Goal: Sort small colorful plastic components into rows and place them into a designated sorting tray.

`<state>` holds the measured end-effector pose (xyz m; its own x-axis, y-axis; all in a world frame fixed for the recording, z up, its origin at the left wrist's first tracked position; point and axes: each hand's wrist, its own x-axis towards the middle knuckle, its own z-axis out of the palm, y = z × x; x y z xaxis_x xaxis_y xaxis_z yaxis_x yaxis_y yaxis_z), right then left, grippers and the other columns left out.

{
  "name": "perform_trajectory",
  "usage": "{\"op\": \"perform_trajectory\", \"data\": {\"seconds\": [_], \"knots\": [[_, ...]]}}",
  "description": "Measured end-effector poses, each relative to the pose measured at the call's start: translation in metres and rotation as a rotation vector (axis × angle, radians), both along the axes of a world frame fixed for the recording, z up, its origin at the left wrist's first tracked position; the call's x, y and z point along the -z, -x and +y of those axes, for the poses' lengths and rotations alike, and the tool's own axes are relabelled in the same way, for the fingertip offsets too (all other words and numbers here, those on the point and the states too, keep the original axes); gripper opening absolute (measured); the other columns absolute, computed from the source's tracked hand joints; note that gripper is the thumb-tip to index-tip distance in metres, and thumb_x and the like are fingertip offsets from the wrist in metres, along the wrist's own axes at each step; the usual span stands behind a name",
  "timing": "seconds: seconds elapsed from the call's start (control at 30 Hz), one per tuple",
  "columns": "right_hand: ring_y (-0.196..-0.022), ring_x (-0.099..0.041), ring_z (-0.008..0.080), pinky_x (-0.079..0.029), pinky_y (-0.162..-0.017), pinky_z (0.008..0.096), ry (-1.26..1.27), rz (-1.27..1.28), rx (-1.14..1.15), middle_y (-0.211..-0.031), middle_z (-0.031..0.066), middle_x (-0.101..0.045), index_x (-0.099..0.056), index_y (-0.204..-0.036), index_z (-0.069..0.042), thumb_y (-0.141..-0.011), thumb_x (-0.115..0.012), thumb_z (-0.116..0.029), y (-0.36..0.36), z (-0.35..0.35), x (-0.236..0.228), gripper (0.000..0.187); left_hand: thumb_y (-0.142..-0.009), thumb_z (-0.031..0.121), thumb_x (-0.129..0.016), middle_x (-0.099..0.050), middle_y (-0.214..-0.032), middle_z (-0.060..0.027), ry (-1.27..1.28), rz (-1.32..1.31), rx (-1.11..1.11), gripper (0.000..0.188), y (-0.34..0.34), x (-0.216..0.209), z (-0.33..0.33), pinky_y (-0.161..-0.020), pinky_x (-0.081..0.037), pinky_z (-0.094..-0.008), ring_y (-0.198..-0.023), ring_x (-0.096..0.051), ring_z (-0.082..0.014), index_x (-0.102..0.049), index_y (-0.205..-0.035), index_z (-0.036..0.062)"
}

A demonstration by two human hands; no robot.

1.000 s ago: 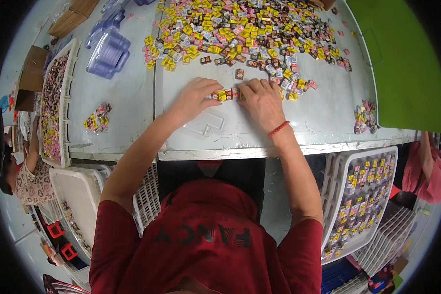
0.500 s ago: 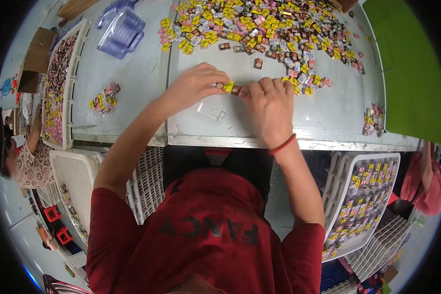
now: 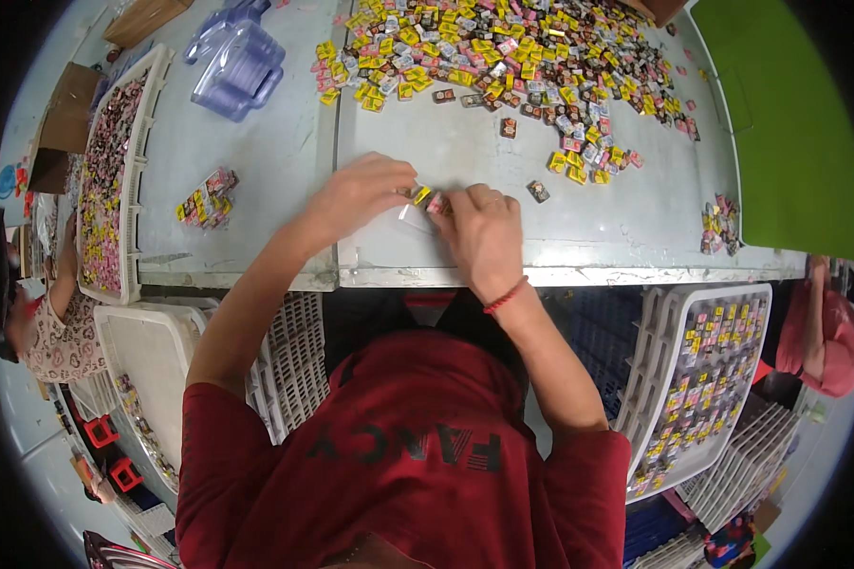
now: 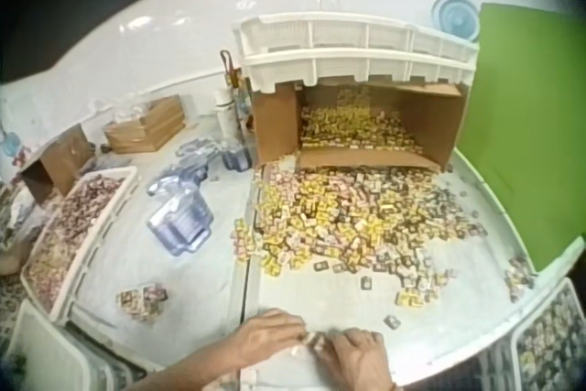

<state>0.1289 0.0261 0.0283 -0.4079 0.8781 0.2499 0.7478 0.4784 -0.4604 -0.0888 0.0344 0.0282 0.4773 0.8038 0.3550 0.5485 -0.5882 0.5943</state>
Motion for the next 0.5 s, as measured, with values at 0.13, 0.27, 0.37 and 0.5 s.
{"op": "perform_trajectory", "data": {"seconds": [0.13,0.27,0.37,0.5], "knots": [[-0.085,-0.061,0.0266,-0.044,-0.074,0.0397,-0.088,-0.062,0.027,-0.087,0.0078,-0.064,-0.067,-0.100,-0.006,-0.079,-0.072,-0.021,-0.022,0.006,-0.020,0.027,-0.076,0.009,-0.071,-0.064,-0.105,-0.0097,-0.010,-0.013,-0.068,0.023,0.014,-0.008,0.003,-0.085,-0.049,-0.0367,-0.098,-0.060,-0.0289,-0.066,-0.097,0.0016],[-0.088,-0.060,0.0269,-0.044,-0.078,0.0394,-0.050,-0.174,0.014,-0.091,0.0078,-0.063,-0.067,-0.100,-0.007,-0.077,-0.073,-0.018,-0.020,-0.001,-0.010,0.026,-0.076,0.009,-0.070,-0.064,-0.100,-0.0091,-0.023,0.085,0.014,0.021,0.008,0.003,0.004,-0.083,-0.049,-0.0361,-0.095,-0.060,-0.0278,-0.065,-0.094,0.0016],[-0.089,-0.059,0.0269,-0.043,-0.079,0.0389,-0.079,-0.212,0.032,-0.093,0.0077,-0.062,-0.067,-0.101,-0.007,-0.075,-0.073,-0.016,-0.009,0.001,-0.007,0.028,-0.075,0.010,-0.069,-0.063,-0.098,-0.0084,-0.013,0.110,0.051,0.020,0.008,0.009,0.011,-0.081,-0.049,-0.0357,-0.093,-0.059,-0.0268,-0.065,-0.093,0.0024],[-0.088,-0.059,0.0269,-0.044,-0.077,0.0383,-0.072,-0.246,0.012,-0.093,0.0077,-0.061,-0.066,-0.102,-0.007,-0.074,-0.074,-0.015,-0.006,0.002,-0.007,0.030,-0.074,0.011,-0.069,-0.062,-0.096,-0.0076,-0.119,0.117,0.035,0.019,0.006,0.014,0.010,-0.081,-0.049,-0.0346,-0.093,-0.059,-0.0260,-0.065,-0.091,0.0033]]}}
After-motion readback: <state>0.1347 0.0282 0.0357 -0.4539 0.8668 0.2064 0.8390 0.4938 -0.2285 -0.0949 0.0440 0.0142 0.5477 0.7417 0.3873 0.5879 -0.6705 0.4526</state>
